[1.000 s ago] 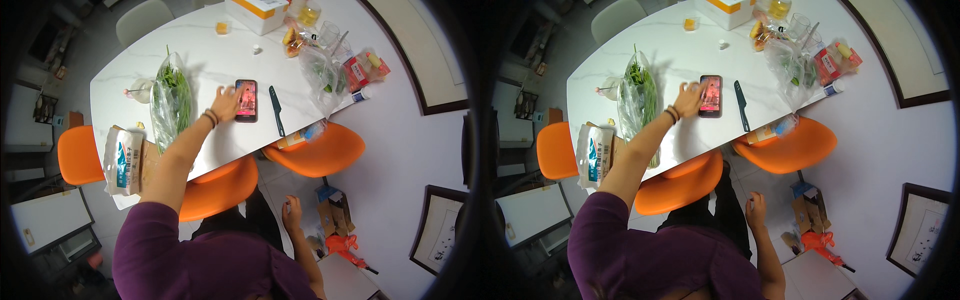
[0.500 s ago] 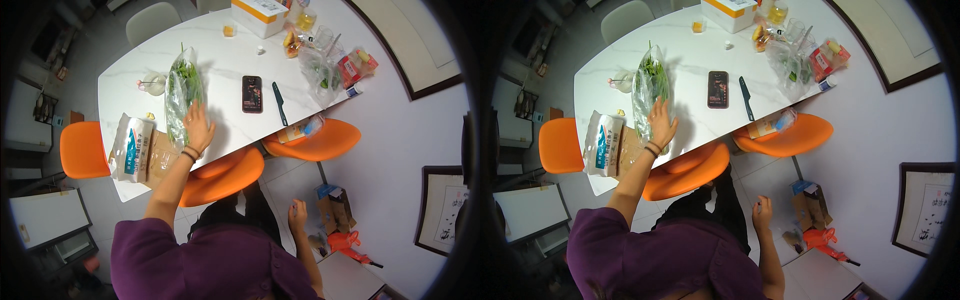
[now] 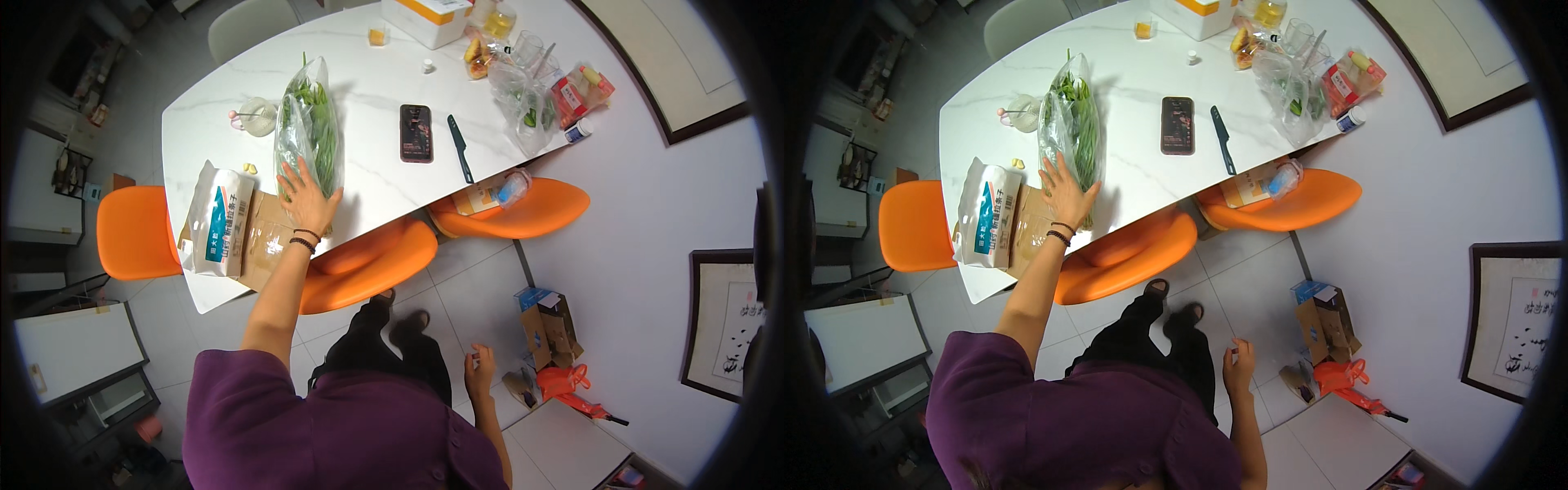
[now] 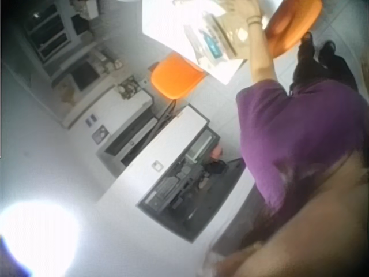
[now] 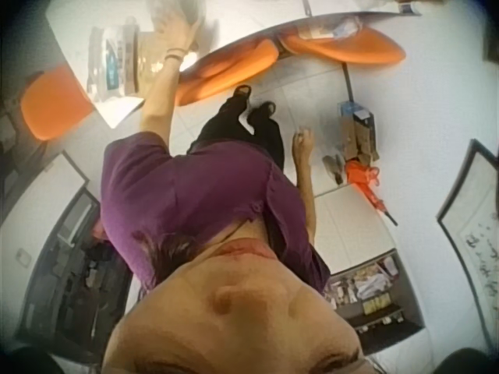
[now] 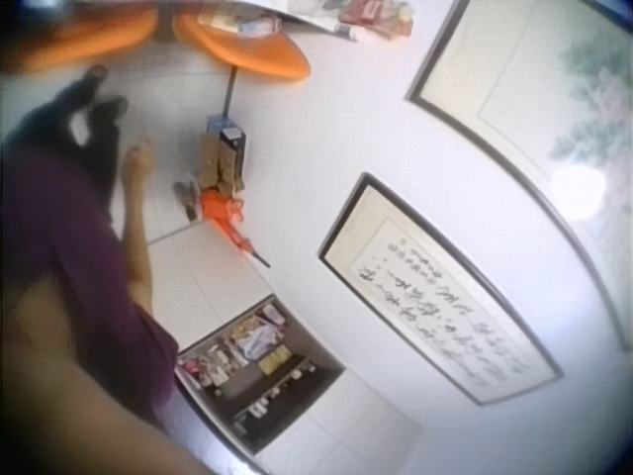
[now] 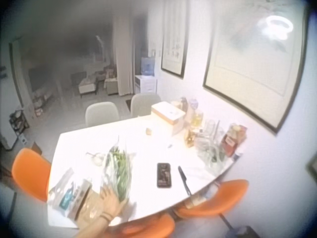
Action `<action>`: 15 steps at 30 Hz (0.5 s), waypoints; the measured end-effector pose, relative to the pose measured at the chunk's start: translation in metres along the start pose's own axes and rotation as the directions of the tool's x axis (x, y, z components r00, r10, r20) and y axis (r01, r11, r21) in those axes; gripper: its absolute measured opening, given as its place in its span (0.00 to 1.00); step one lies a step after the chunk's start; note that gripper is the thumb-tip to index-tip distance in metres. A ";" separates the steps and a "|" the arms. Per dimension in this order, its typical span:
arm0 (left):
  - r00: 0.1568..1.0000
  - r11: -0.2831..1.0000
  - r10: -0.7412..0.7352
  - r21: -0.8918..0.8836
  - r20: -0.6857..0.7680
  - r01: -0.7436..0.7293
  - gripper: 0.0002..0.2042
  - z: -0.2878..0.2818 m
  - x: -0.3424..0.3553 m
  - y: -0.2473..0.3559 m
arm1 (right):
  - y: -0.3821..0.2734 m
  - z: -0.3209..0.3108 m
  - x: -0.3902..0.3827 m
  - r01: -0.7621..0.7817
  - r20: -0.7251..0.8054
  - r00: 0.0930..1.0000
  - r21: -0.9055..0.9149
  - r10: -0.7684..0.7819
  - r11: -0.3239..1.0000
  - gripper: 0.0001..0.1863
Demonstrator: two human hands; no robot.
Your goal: The person wipes the surface of a refrigerator with a cloth, then moves to a table to unpack groceries, including vegetables and packaged items. They handle a plastic bag and place items on the table.
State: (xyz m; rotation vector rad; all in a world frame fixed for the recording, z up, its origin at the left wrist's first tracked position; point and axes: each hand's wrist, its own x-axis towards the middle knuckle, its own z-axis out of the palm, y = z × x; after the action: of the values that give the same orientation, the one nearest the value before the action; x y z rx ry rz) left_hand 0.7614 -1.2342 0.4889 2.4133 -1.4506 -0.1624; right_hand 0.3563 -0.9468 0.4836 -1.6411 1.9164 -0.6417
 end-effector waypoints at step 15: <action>0.998 0.999 -0.044 -0.013 -0.048 0.043 0.47 -0.017 -0.095 -0.006 | 0.098 -0.033 -0.068 -0.169 0.034 0.985 0.076 0.167 0.983 0.13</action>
State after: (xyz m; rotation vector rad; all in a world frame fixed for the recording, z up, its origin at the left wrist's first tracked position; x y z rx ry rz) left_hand 0.7258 -1.1450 0.4962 2.4238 -1.3728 -0.1209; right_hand 0.2705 -0.8645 0.4492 -1.4150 1.9586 -0.6145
